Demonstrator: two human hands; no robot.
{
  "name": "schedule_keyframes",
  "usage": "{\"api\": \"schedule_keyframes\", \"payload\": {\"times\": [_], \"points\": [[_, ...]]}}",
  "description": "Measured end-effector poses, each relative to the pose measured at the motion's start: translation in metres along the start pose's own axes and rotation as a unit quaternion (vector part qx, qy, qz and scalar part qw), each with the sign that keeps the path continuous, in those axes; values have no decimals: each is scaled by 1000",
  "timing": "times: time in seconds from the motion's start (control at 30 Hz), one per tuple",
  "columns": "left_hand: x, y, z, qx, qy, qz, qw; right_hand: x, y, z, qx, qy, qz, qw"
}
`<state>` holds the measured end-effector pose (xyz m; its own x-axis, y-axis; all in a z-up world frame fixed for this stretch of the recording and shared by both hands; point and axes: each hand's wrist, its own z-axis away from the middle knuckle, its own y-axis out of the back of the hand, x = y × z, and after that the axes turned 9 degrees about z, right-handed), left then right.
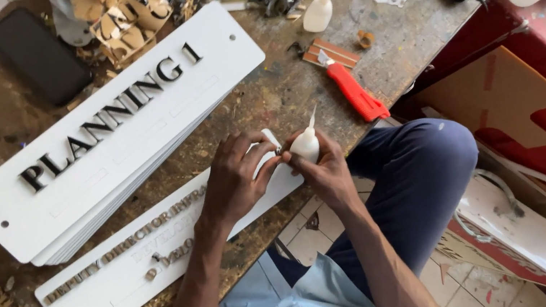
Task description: Applying adhesive to small acrylic letters and precisely mounting them onto a plastic sign board at a workbench.
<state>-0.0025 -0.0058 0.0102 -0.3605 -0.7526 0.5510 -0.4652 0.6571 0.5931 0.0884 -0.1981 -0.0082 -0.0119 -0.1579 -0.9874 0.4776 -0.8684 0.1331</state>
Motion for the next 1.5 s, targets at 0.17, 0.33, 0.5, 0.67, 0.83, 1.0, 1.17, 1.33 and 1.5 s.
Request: {"api": "schedule_keyframes", "payload": {"times": [0.17,0.33,0.5,0.67,0.83,1.0,1.17,1.33,1.5], "points": [[-4,-4,6,-7,0,9,1000,-10,-3,3,6,-12,5,1000],[-2,-6,5,-15,0,42,999,-7,2,3,12,5,2,1000],[4,2,-2,-14,21,97,995,-20,4,8,4,18,0,1000],[-2,4,2,-8,29,108,994,-31,7,11,9,41,30,999],[-14,12,10,14,32,99,994,1,24,0,45,126,94,987],[-11,16,9,50,65,112,990,-25,8,-7,62,61,-129,988],[-12,13,15,56,78,122,988,-27,4,-8,114,43,-98,988],[-9,20,15,56,100,95,989,5,11,-11,133,38,-69,988],[-20,12,24,42,100,68,992,23,19,-13,150,-4,-128,980]]}}
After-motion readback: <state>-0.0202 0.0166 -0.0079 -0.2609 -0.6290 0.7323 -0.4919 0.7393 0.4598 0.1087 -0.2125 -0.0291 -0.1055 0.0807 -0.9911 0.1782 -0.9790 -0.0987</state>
